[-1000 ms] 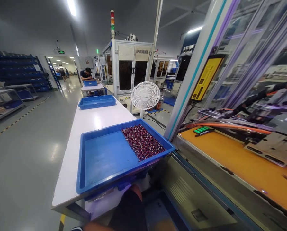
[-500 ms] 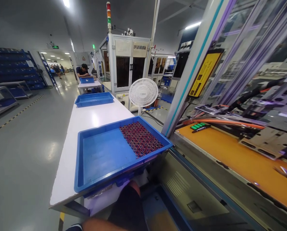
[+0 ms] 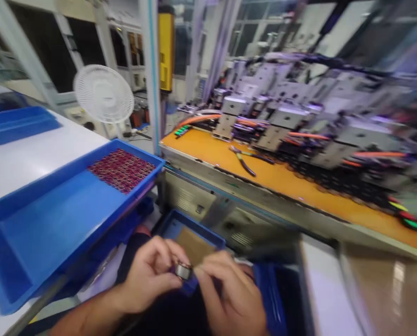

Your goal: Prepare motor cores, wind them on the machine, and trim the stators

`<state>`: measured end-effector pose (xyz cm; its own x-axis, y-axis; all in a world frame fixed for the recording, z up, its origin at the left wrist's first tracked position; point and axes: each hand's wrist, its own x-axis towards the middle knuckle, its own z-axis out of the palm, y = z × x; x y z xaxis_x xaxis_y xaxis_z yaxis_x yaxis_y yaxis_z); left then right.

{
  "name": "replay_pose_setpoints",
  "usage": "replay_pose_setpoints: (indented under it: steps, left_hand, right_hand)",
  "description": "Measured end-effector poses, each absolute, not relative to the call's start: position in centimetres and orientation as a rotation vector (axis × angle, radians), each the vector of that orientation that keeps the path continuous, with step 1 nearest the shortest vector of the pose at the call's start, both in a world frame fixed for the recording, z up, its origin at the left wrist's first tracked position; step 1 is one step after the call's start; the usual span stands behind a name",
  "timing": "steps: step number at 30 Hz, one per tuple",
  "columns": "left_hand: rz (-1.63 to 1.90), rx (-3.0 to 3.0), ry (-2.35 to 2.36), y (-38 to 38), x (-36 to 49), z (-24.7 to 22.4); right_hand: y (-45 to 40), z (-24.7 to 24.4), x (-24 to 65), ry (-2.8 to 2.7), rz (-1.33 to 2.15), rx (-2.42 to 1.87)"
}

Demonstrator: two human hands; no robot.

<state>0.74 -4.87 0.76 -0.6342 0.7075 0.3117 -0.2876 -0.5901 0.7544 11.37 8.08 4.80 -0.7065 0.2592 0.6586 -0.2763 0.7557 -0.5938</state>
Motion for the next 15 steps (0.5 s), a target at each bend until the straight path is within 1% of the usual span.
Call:
replay_pose_setpoints:
  steps: [6,8,12,15]
  left_hand:
    - [2.161,0.934,1.212,-4.8,-0.1,1.2]
    - [2.163,0.93,1.235,-4.7,-0.1,1.2]
    - [2.132,0.842,1.171,-4.5,-0.1,1.3]
    - [2.109,0.808,1.13,-4.4,-0.2,1.3]
  right_hand:
    - [7.0,5.2,10.3,-2.034,1.252,-0.26]
    - [7.0,5.0,10.6,-1.995,1.48,-0.334]
    - [7.3,4.3,11.2,-1.841,2.091,-0.42]
    - [7.5,3.7,11.2,-1.7,2.366,-0.468]
